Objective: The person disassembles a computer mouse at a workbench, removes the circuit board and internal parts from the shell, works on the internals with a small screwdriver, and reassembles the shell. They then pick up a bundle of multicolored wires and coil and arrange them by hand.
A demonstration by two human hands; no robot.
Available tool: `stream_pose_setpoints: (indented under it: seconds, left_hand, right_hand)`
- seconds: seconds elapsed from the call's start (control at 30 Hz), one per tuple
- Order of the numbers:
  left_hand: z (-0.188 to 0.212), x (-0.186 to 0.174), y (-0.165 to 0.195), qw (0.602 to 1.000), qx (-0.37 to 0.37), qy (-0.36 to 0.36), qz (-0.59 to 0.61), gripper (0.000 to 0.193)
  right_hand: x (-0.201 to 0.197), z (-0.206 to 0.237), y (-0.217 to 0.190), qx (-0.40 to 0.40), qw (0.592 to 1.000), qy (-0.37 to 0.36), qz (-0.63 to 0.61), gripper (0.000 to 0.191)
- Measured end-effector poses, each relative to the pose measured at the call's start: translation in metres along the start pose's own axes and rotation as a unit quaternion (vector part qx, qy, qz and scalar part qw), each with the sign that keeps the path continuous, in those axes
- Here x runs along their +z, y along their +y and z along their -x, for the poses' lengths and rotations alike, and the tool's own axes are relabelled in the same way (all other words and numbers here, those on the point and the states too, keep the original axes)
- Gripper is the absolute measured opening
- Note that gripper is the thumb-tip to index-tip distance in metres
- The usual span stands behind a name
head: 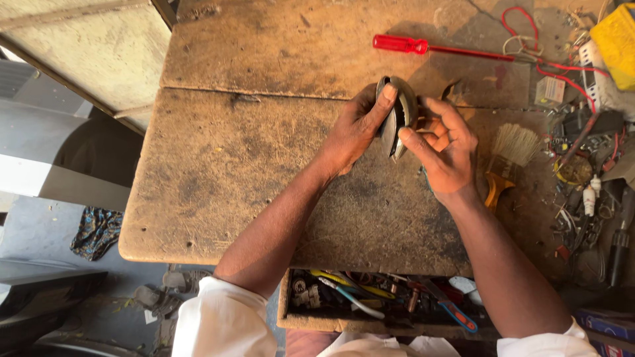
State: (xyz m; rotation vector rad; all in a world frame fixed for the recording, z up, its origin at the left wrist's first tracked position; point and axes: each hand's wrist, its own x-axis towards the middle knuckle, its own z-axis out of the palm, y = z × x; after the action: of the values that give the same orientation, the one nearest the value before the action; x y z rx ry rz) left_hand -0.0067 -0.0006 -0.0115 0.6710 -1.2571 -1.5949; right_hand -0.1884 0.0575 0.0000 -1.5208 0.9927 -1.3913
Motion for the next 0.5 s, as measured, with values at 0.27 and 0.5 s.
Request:
stream_pose_setpoints:
  seconds: [0.27, 0.5]
  left_hand:
    - [0.0, -0.002, -0.002, 0.998, 0.022, 0.0, -0.052, 0.078]
    - [-0.017, -0.003, -0.043, 0.999, 0.029, 0.021, 0.018, 0.06]
  right_hand:
    - [-0.001, 0.002, 0.002, -0.005, 1.0, -0.015, 0.02, 0.052]
    - [-0.007, 0.014, 0.004, -0.007, 0.988, 0.018, 0.155, 0.051]
